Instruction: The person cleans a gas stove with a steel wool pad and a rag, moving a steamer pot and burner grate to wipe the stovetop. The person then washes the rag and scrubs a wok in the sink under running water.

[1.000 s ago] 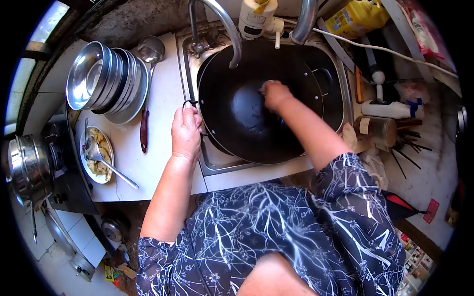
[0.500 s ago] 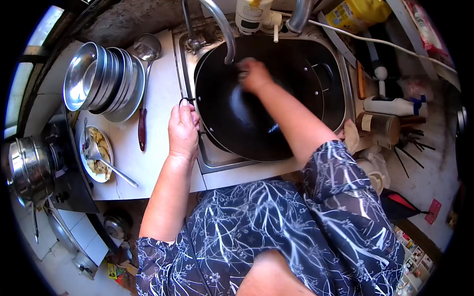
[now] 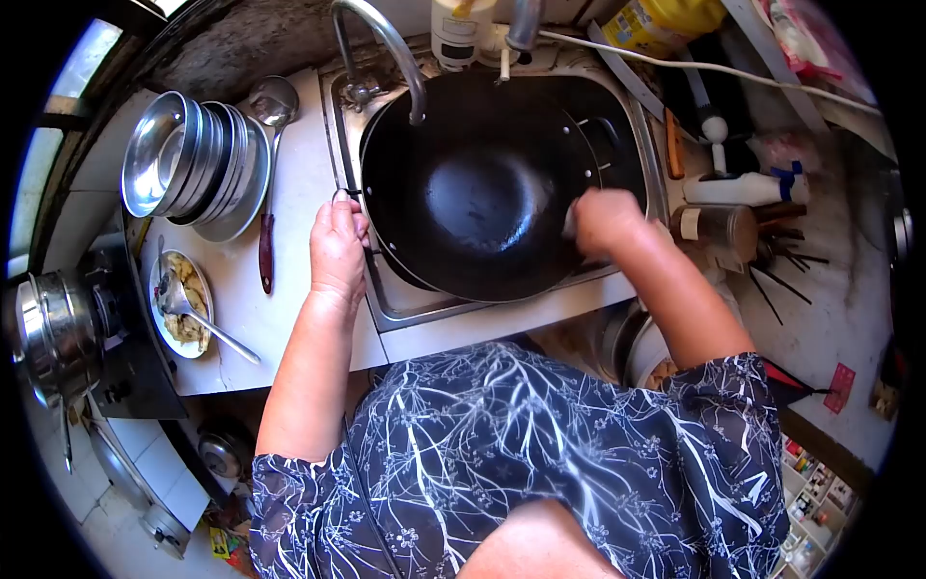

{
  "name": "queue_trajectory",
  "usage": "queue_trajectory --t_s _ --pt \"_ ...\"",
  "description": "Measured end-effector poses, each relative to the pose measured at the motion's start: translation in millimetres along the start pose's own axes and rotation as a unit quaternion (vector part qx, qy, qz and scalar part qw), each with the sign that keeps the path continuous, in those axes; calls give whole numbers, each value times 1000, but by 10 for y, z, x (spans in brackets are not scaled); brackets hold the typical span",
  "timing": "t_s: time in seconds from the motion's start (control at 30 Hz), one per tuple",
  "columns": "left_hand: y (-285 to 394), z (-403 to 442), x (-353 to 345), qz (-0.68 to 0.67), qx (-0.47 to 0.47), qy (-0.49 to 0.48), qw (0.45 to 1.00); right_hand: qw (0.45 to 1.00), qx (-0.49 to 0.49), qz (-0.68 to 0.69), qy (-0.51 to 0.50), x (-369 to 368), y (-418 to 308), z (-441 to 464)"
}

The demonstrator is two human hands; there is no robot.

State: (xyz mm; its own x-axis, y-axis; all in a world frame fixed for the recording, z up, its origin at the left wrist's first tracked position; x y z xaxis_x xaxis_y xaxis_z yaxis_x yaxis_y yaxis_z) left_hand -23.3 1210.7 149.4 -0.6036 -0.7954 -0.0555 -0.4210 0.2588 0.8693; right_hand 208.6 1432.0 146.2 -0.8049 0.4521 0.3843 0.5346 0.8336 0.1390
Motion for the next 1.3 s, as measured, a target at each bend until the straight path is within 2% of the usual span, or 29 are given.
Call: queue_trajectory --t_s 0.03,0.07,0.1,0.13,0.17,0.23,0.27,0.3,0.37,0.43,0.5,0.57,0.6,0.63,0.7,0.77,0.9,0.93,1.0,1.13,1.3 --pt "1 6 7 16 1 -2 1000 997 -55 21 49 78 258 -18" --pt "-39 27 51 21 13 8 1000 978 -65 131 152 168 492 -121" --pt "-72 46 80 17 18 5 1000 935 -75 236 254 212 763 -270" --pt "-98 55 96 17 24 0 1000 900 -80 257 342 225 938 -447" --pt "-117 78 122 18 27 -3 999 899 -86 257 343 94 1041 -490" --pt "-123 78 119 20 39 -4 999 790 13 471 392 -205 1211 -654" --pt "-141 87 128 13 47 -4 999 749 15 539 386 -435 1218 -670" --pt "-167 103 157 5 52 0 999 763 -21 507 401 -602 1185 -661" --pt "-211 145 200 15 54 -5 998 849 -10 293 439 -866 912 -531" --pt "-180 108 201 27 66 -2 997 905 -12 300 303 -1096 671 -449" --pt "-180 102 226 30 65 2 997 900 -11 308 309 -951 653 -572" --pt "-189 89 233 34 65 4 997 899 -81 299 309 -706 727 -796" --pt "-165 71 211 48 61 1 997 868 -27 189 459 -498 669 -921" --pt "-156 65 204 61 58 -1 996 869 -23 186 458 -388 648 -886" --pt "-161 36 191 60 52 3 997 872 102 296 377 2 323 -785" --pt "-159 16 198 65 51 13 997 882 189 227 368 271 -108 -598" --pt "-125 -22 198 69 29 1 997 968 137 61 203 288 -629 394" --pt "-116 -37 190 65 30 4 997 968 140 57 201 337 -695 541" --pt "-136 -35 189 61 25 7 998 987 86 21 131 258 -709 849" --pt "-145 -63 158 49 29 9 998 987 88 62 123 226 -652 981" --pt "-151 -66 155 34 35 10 999 992 74 -33 98 64 -641 852"
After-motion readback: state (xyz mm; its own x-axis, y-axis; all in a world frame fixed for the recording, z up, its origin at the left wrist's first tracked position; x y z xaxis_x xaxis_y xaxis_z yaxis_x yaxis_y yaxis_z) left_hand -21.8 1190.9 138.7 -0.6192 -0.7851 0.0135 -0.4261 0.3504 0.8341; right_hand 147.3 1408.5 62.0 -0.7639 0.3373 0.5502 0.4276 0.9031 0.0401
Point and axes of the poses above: each hand's wrist, its own z-axis towards the middle knuckle, its own x-axis out of the back of the hand, y = z × x, the point moved 10 cm from there along z, towards the middle knuckle, and after that the axes turned 7 degrees about -y, right-handed, at the moved point
